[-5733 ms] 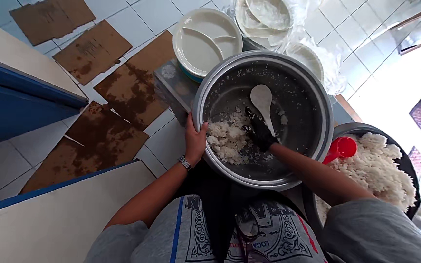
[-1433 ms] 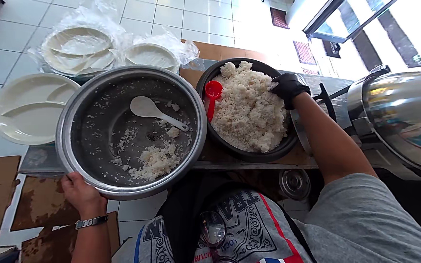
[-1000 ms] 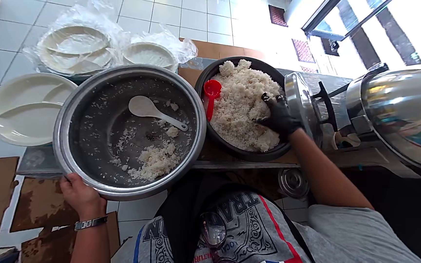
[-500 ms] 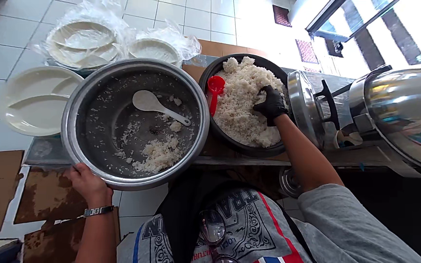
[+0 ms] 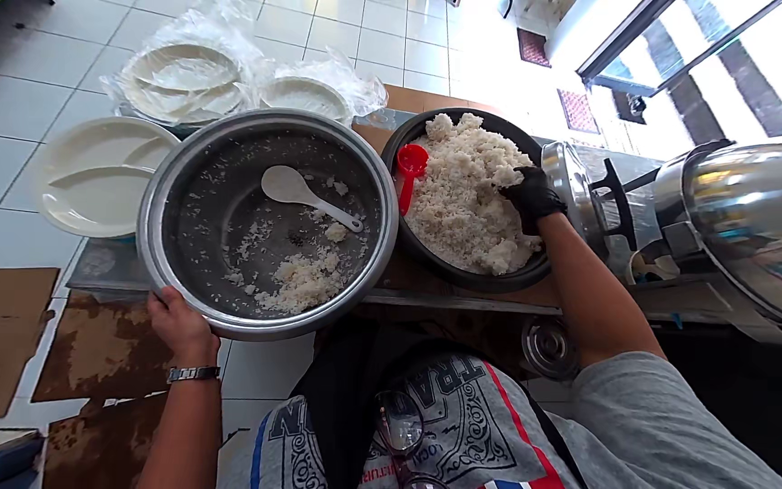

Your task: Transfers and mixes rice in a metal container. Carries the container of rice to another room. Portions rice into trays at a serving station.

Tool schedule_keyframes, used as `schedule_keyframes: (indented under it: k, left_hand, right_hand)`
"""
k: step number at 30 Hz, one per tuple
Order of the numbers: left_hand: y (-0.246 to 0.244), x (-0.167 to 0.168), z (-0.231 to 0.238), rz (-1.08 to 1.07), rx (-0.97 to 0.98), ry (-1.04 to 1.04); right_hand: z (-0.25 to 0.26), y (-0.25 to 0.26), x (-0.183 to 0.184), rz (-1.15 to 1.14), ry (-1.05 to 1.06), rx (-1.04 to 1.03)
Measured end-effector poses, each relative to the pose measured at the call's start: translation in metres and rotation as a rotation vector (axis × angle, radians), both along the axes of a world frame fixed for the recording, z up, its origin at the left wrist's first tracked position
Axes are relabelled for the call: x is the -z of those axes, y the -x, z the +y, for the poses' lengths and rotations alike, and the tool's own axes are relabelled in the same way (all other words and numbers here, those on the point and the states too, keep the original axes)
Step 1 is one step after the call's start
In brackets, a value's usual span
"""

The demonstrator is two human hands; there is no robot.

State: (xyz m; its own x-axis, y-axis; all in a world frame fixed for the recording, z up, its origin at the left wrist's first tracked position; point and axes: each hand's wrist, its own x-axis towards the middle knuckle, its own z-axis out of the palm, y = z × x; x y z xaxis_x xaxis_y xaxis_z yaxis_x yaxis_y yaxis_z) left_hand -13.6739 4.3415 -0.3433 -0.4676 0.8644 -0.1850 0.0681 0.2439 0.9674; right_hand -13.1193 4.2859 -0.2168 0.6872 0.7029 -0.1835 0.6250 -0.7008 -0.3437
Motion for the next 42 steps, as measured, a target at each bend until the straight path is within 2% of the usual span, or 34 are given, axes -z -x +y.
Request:
schedule_keyframes:
  k: [3,6,10,12,14,20,25,29,34,38,42]
  left_hand:
    - [-0.001,-0.001,-0.001,0.005,-0.006,0.004]
    - [-0.001,-0.001,0.0,0.014,0.002,0.017]
    - [0.0,-0.002,0.0,0.018,0.014,0.008]
    - [-0.001,-0.002,-0.001,0.01,0.006,0.011]
    - [-0.001,-0.002,-0.001,0.009,0.003,0.007]
    - [-0.002,-0.002,-0.001,0.017,0.003,-0.004]
    - [-0.003,-0.002,-0.001,0.029,-0.008,-0.005]
    - [-0.004,-0.003,-0.003,0.027,0.001,-0.004]
    - [-0.004,-0.002,-0.004,0.008,-0.008,-0.016]
    - [-0.003,0.0,-0.004,0.03,-0.01,0.009]
    - [-0.002,0.001,-0.003,0.025,-0.015,0.003]
  right_hand:
    - [0.003,-0.01,0.003,0.006,-0.01,0.044]
    - [0.002,-0.006,-0.009,0.148,0.01,0.107]
    - [-0.004,-0.013,-0.019,0.28,0.097,-0.064]
    - [-0.005,-0.011,-0.024,0.293,0.149,-0.02]
    - [-0.004,-0.01,-0.018,0.253,0.146,0.008]
    - [0.0,-0.001,-0.01,0.03,0.173,-0.076]
    - [0.005,0.012,-0.012,-0.014,0.162,-0.085]
    - [0.002,0.044,-0.014,0.013,0.14,-0.144]
    - [0.007,0.079,-0.013,0.062,0.289,-0.344]
    - [0.021,0.086,-0.02,0.019,0.425,-0.306]
    - [0.023,0.077,-0.023,-0.136,0.408,-0.368]
